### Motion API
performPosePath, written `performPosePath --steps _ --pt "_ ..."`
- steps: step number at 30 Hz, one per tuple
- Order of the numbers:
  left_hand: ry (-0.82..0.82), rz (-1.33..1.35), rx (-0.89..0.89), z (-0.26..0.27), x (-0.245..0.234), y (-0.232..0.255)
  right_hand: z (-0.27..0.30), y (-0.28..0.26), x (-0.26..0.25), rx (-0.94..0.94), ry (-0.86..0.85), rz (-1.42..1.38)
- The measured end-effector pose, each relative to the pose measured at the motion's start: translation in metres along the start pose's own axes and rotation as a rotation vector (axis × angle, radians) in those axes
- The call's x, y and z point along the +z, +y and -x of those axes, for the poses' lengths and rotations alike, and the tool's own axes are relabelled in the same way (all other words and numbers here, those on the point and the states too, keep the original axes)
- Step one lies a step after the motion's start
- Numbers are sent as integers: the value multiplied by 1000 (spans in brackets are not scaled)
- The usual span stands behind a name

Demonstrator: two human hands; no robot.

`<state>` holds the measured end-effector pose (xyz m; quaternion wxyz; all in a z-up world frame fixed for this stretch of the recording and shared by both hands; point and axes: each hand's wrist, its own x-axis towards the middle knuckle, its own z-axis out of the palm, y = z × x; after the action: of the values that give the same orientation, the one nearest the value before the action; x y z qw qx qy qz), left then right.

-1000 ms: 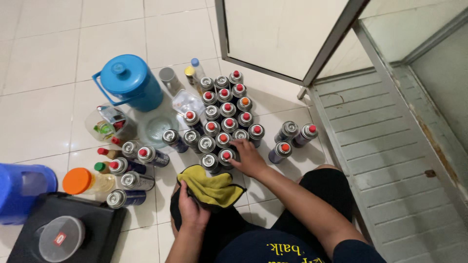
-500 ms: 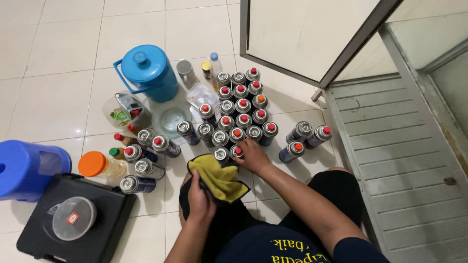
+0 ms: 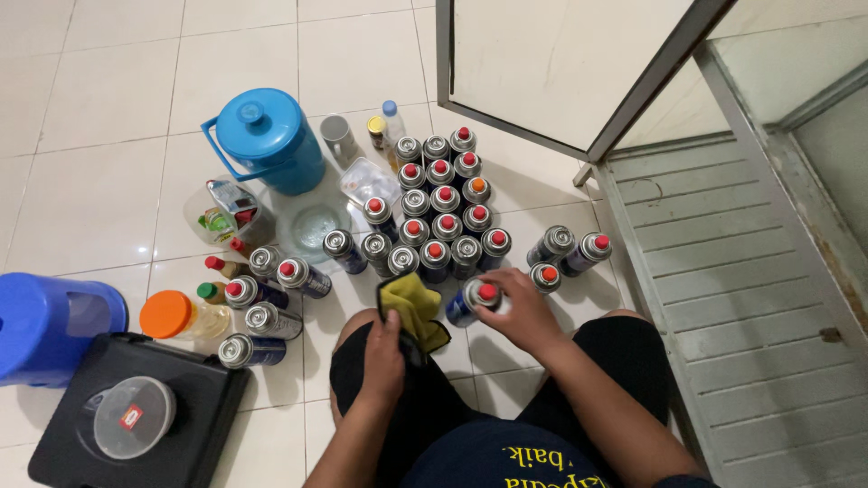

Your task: The person sits on the floor and wipes several aerosol cans with a yellow cloth. They pick up each can, wipe it thoroughly, and place it back on the floor among the others.

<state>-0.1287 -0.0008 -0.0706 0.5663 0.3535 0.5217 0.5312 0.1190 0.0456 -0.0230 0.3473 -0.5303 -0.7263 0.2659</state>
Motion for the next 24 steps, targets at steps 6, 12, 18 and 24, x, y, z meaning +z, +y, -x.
performPosePath --steps 6,12,18,24 --pt "-390 -678 666 12 29 48 38 -30 -58 173 -58 -253" --pt "-711 -909 837 28 77 84 79 -10 -45 152 -36 -619" --pt "-680 -890 1056 31 96 88 102 9 -35 69 66 -887" --pt "-620 -978 1147 26 98 76 108 11 -36 252 139 -1061"
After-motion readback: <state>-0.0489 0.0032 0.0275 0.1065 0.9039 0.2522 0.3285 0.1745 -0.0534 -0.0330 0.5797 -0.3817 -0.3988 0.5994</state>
